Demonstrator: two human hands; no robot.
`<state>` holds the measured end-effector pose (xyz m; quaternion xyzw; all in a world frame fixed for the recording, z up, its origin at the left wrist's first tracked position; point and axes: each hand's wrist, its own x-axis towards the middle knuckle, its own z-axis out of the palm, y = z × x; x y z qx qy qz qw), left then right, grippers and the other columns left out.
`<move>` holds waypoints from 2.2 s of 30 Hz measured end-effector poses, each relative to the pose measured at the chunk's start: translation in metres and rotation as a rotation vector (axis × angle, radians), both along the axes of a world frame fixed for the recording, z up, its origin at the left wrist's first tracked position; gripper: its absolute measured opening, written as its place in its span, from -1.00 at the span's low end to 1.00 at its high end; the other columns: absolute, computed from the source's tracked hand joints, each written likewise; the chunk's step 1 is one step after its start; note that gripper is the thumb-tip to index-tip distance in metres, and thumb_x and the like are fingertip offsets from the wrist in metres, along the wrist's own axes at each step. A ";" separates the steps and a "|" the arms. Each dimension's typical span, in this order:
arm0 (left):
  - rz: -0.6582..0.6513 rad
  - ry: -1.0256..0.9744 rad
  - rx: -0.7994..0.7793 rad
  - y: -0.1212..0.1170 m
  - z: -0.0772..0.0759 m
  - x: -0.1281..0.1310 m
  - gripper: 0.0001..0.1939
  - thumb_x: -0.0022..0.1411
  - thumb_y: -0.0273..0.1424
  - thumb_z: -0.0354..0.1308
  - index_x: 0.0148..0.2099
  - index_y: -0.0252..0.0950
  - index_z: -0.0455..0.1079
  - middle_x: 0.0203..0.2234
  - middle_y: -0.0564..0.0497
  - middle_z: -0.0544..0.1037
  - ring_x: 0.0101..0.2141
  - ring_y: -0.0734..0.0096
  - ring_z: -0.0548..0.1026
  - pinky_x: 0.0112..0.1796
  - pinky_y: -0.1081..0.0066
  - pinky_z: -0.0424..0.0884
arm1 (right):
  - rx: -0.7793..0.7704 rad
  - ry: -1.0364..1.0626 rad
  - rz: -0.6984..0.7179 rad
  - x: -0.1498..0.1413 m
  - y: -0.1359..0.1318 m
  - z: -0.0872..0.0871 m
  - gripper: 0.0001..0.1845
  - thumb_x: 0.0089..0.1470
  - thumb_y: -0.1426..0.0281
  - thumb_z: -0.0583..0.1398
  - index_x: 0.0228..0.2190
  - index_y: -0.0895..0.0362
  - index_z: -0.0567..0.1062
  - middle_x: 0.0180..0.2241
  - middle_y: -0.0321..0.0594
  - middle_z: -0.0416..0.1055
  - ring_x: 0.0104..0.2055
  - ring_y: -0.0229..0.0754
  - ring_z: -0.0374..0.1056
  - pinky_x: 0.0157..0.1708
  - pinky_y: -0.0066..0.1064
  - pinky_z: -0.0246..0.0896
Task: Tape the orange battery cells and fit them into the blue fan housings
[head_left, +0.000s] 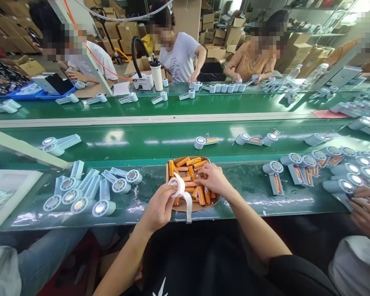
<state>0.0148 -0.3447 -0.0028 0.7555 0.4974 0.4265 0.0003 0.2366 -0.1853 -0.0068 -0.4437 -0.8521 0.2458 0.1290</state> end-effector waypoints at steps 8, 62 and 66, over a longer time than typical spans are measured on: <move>-0.136 0.128 -0.080 0.014 -0.015 0.005 -0.57 0.43 -0.60 0.02 0.26 -0.22 0.38 -0.05 -0.16 0.58 0.07 0.14 0.56 0.10 0.12 0.58 | -0.427 0.959 -0.228 0.023 0.002 0.001 -0.51 0.03 -0.07 0.39 -0.30 0.00 0.37 -0.12 -0.12 0.66 -0.02 0.02 0.57 0.03 -0.10 0.43; 0.128 0.361 -0.119 0.038 -0.011 0.076 -0.80 0.49 -0.36 0.09 -0.09 -0.22 0.56 -0.32 -0.04 0.68 -0.32 0.33 0.63 -0.30 0.35 0.44 | -0.204 1.532 -0.530 0.015 -0.005 0.022 -0.43 -0.08 0.26 0.52 -0.05 0.05 0.50 -0.20 -0.21 0.67 -0.11 -0.04 0.64 -0.02 -0.11 0.58; 0.099 0.380 -0.378 0.055 0.000 0.052 -0.71 0.43 -0.08 0.21 -0.08 -0.16 0.60 -0.19 0.02 0.71 -0.18 0.31 0.65 -0.33 0.39 0.41 | -0.008 1.617 -0.591 0.043 0.034 0.035 -0.38 -0.08 0.22 0.54 -0.01 0.00 0.49 -0.10 -0.25 0.64 -0.01 -0.08 0.62 0.06 -0.10 0.54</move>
